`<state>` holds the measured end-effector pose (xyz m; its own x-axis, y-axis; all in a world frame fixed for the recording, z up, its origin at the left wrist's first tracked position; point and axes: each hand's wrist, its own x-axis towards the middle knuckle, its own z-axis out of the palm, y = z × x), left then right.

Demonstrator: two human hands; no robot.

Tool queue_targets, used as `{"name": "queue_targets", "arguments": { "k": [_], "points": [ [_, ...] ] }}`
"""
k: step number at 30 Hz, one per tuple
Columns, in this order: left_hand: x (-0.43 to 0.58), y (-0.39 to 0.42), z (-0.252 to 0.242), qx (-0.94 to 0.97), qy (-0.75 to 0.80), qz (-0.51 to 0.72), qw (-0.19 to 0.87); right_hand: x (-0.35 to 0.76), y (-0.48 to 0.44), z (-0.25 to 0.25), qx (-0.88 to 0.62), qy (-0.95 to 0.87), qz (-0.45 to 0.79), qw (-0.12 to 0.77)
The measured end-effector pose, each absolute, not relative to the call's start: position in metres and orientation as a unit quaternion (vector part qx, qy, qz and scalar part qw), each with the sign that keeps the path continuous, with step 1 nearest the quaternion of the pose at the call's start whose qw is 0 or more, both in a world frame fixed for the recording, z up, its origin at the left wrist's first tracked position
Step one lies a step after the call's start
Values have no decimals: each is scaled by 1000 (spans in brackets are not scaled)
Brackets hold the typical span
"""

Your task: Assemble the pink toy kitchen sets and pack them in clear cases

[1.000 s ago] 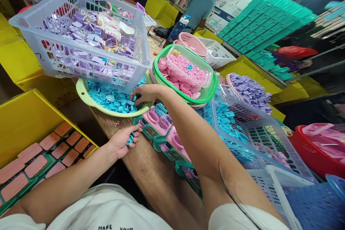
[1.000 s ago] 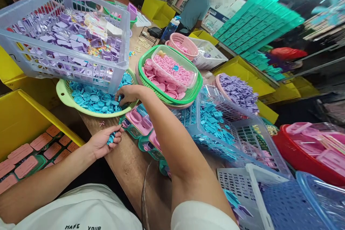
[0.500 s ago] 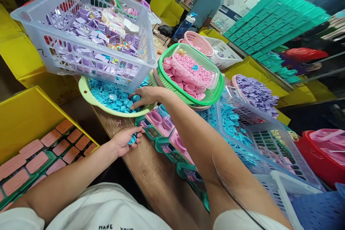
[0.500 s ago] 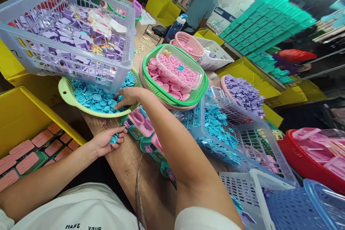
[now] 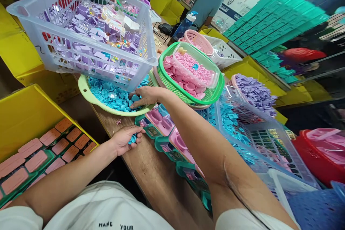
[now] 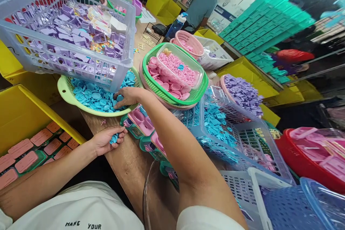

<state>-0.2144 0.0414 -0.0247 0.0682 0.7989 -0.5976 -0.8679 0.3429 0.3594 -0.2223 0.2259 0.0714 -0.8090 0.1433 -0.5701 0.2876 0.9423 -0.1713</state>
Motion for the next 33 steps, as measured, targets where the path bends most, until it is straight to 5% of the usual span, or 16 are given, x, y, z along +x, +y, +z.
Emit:
{"name": "queue_targets", "arguments": {
  "k": [18,33],
  "points": [
    [-211,41,-31,-31,378,578,723,-201,237,76,110,952,-205,198],
    [-210,40,-30,-19,387,575,721,-218,240,79,153,916,-232,288]
  ]
}}
